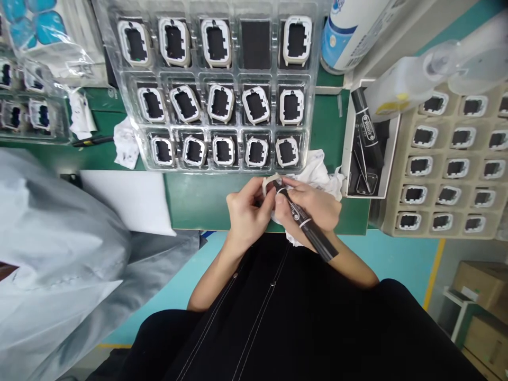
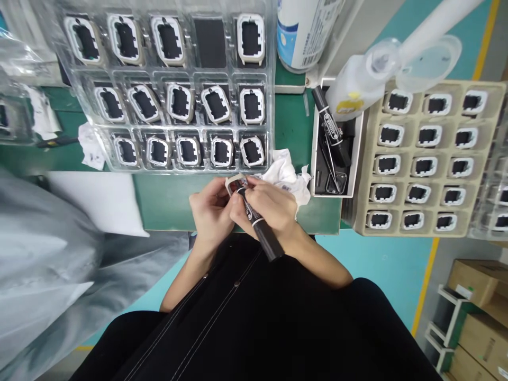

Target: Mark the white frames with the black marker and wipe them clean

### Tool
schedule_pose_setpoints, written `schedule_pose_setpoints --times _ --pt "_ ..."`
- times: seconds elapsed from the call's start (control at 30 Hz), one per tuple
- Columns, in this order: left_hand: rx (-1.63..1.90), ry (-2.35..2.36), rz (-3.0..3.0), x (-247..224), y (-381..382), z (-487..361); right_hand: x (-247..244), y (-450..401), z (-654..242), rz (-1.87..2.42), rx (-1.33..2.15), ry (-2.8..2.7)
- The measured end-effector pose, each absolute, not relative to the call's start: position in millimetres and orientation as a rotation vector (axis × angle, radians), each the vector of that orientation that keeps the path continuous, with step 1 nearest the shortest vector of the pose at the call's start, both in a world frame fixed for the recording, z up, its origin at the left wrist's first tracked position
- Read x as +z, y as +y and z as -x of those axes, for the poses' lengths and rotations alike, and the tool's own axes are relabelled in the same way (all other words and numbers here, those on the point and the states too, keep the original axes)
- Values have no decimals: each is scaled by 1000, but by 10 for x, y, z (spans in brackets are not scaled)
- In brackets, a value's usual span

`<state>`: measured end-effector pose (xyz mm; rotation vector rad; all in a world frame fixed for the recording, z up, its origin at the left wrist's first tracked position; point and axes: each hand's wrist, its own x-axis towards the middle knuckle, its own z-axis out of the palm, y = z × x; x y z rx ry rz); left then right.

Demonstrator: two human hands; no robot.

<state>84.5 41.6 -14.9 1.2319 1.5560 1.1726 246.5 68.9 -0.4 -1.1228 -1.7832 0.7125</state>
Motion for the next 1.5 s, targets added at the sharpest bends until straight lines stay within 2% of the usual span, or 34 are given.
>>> schedule_pose_setpoints --times 0.1,0.27,0.53,0.83,1.03,1.23,1.5 --pt "1168 1564 -1229 -154 417 -836 -1 702 -2468 1138 731 -1847" --pt "1161 1510 -1129 -121 448 -856 137 720 -2516 1154 791 -1631" --pt "1142 1531 -1162 -196 427 -823 -68 730 -2395 1069 551 -1854" --pt "1169 1489 -1074 -127 460 -867 102 703 -2472 1212 760 -1634" --pt "1161 1518 -1105 -147 449 -849 -143 706 -2373 1017 529 -1753" --pt "1173 1532 -1108 -153 429 -879 -23 659 -2441 1143 616 -1684" --pt "1176 1449 -966 -71 505 -870 -2 655 -2484 1077 693 -1643"
